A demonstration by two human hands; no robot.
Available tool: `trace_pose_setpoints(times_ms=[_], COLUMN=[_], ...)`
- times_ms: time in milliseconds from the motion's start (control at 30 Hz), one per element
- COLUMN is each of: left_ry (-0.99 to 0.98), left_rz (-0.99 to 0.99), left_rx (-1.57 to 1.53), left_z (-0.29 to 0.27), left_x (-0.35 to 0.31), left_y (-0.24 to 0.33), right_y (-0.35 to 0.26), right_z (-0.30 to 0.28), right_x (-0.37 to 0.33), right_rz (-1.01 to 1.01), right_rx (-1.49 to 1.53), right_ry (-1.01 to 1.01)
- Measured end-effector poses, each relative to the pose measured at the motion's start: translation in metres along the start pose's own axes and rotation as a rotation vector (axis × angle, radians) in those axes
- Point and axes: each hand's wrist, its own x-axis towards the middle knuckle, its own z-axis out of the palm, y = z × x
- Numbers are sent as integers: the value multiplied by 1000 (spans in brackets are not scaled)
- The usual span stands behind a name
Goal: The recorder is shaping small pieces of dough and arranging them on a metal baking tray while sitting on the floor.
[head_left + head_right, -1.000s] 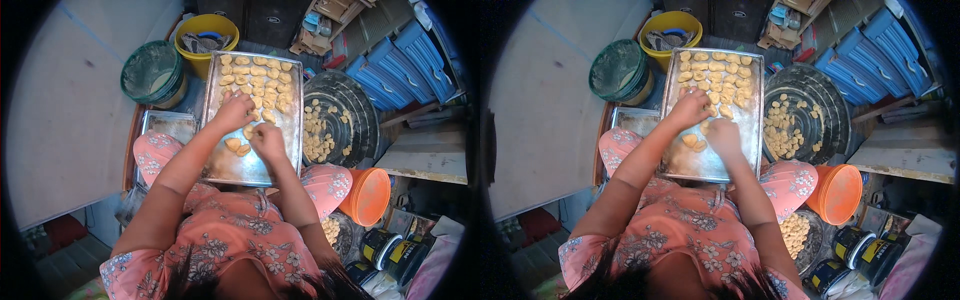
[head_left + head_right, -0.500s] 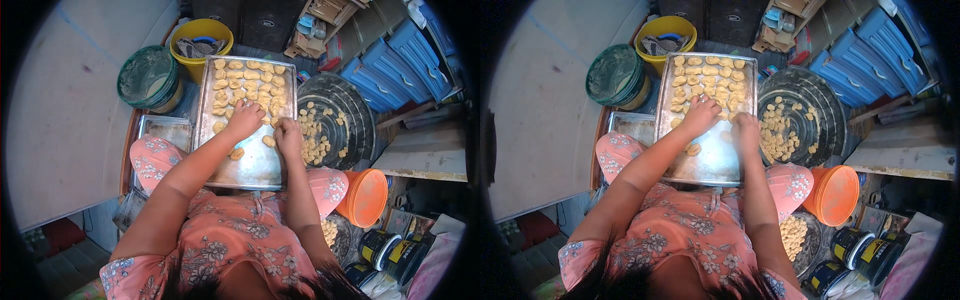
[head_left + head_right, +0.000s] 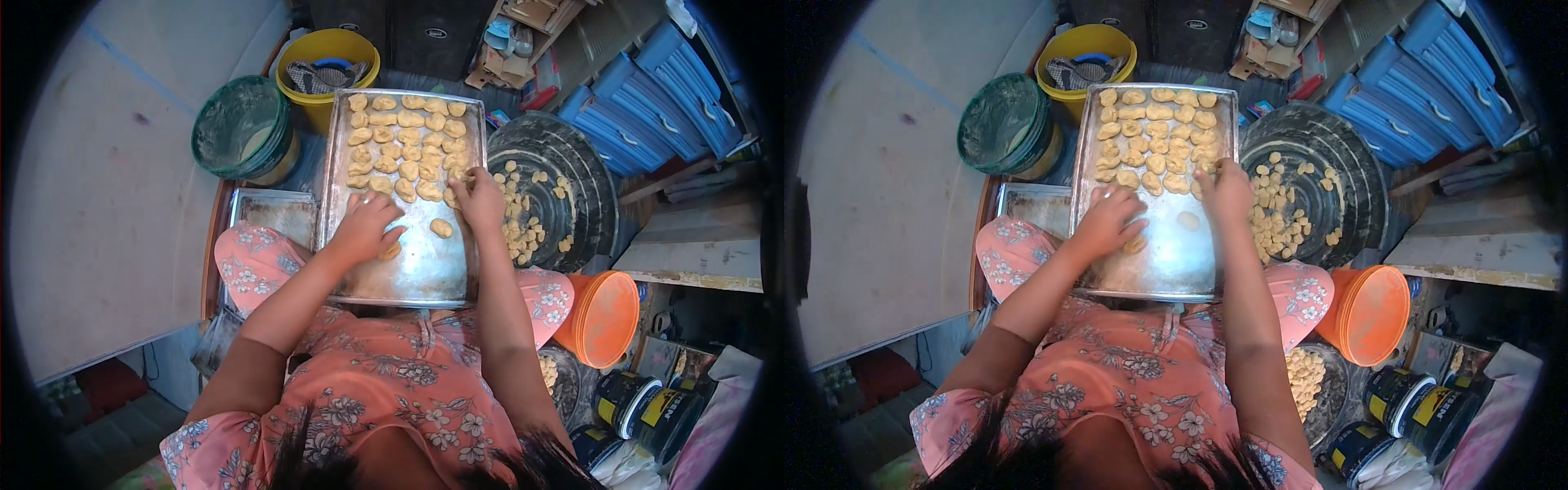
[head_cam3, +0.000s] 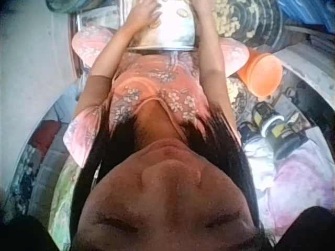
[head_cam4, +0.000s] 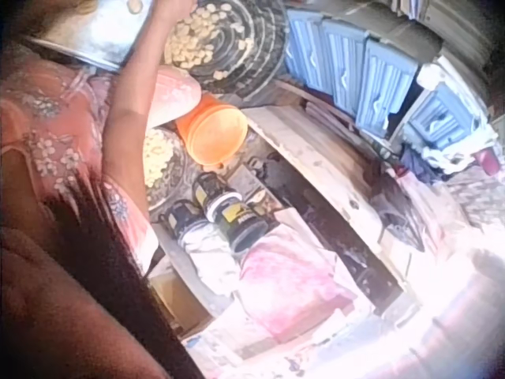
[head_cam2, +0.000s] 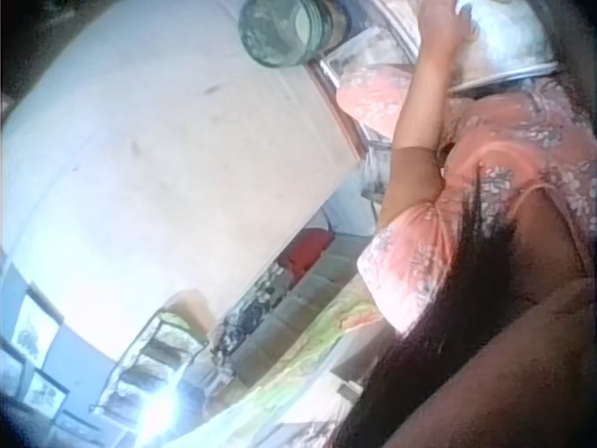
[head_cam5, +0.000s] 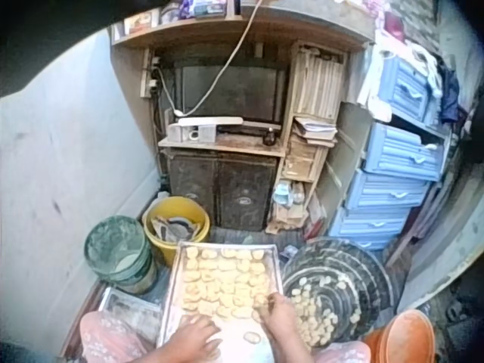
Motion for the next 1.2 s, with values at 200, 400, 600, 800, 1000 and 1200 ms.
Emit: trace_pose_setpoints(times_ms=[200, 400, 600, 800, 1000, 1200], left_ry=[82, 109, 257, 101, 176, 232], left_rz=[-120, -134, -138, -158, -174, -66], left_rx=[-58, -130, -118, -57, 38, 101], left_z=[-4, 11, 0, 0, 3, 2], left_x=[-54, -39, -31, -27, -29, -27], left_y=[-6, -43, -47, -59, -59, -56], right_y=[21, -11, -76, -56, -67, -44], right_z=[1, -3, 29, 65, 39, 41], right_x=[-32, -51, -101, -79, -90, -90], right_rz=[-214, -326, -742, -618, -576, -519], right_rx=[26, 57, 90, 72, -78, -121], right_ry=[-2, 55, -188, -30, 77, 89])
